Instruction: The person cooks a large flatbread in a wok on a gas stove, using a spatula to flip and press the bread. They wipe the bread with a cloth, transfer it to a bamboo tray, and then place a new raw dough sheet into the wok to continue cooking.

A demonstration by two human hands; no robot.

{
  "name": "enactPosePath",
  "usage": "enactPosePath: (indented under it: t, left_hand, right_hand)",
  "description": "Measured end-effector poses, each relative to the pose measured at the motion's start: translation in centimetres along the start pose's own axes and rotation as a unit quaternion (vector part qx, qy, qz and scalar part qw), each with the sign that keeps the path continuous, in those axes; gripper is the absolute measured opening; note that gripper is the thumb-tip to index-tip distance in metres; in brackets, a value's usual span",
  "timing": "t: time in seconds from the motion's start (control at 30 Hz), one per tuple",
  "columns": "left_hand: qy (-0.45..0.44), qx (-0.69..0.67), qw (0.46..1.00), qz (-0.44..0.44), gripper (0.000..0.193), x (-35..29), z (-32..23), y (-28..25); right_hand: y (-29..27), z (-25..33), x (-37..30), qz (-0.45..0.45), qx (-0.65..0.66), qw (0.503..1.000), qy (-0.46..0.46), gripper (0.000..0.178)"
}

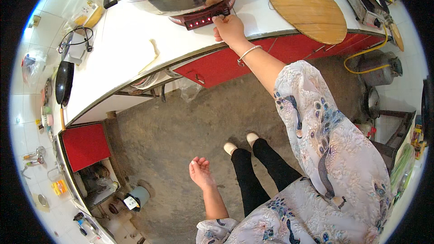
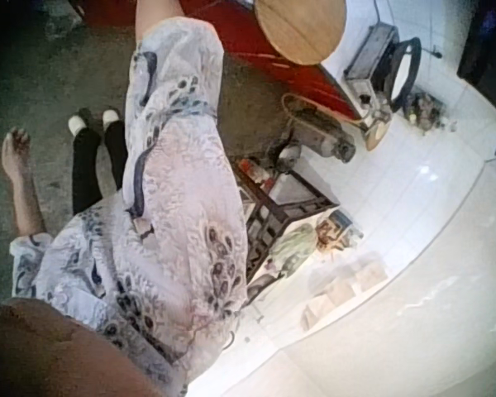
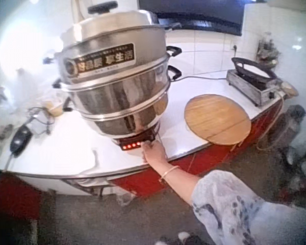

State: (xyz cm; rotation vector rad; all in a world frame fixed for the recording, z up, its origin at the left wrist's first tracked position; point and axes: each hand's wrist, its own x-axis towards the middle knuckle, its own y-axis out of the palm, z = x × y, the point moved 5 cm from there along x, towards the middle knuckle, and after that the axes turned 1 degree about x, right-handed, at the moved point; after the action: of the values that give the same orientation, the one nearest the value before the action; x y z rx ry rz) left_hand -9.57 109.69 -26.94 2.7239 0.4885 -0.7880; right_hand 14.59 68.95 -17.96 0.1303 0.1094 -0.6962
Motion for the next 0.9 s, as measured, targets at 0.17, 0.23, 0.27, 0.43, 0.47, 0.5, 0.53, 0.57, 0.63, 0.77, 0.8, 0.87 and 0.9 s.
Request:
enactPosePath:
  t: [0.17,0.23,0.27,0.43,0.47,0.5,0.53,0.57,0.63,0.77,0.8,0.87,0.9]
  left_hand:
    - [-0.002,-0.009,1.0,0.0,0.021,0.2,0.8,-0.4]
    - [-0.003,-0.014,1.0,0.001,0.02,0.0,0.8,-0.3]
    - [-0.004,-0.017,1.0,0.0,0.02,-0.1,0.7,-0.3]
    - [0.004,-0.015,1.0,0.001,0.021,-0.5,0.4,-0.2]
    - [0.004,-0.013,1.0,0.003,0.022,-0.5,0.4,-0.1]
    - [0.002,-0.018,1.0,0.002,0.021,-0.5,0.4,-0.1]
    - [0.002,-0.024,1.0,-0.003,0.02,-0.4,0.5,-0.4]
    - [0.002,-0.029,1.0,-0.008,0.02,-0.4,0.6,-0.6]
    - [0.002,-0.033,0.999,-0.01,0.02,-0.6,0.8,-0.8]
    - [-0.001,-0.005,1.0,-0.016,0.021,-1.4,0.7,-0.6]
    - [-0.002,-0.005,1.0,-0.022,0.021,-1.8,0.5,-0.7]
    - [-0.006,-0.004,0.999,-0.031,0.021,-2.4,0.2,-0.8]
    - [-0.004,0.002,1.0,-0.03,0.02,-2.4,0.2,-1.0]
  right_hand:
    - [0.1,0.7,0.0,-0.016,-0.076,0.997,-0.02,0.032]
    - [0.2,0.8,-0.1,-0.002,-0.085,0.996,-0.008,0.036]
    - [0.2,0.9,-0.1,0.004,-0.083,0.997,-0.003,0.037]
    - [0.3,0.7,-0.1,-0.002,-0.039,0.999,0.031,0.039]
    - [0.1,0.4,0.0,-0.004,-0.028,0.999,0.038,0.04]
    - [0.0,0.2,0.2,-0.007,-0.016,0.999,0.044,0.04]
    - [0.2,0.0,0.3,-0.002,-0.015,0.999,0.046,0.04]
    - [0.4,-0.1,0.4,0.003,-0.015,0.999,0.047,0.041]
    - [0.7,-0.4,0.5,0.013,-0.01,0.999,0.047,0.042]
    - [0.4,0.2,0.4,0.011,-0.004,1.0,0.026,0.043]
    - [0.4,0.4,0.2,0.01,-0.004,1.0,0.019,0.044]
    - [0.3,0.1,0.0,-0.006,0.003,1.0,0.022,0.042]
    - [0.2,0.1,-0.2,-0.016,0.008,1.0,0.021,0.042]
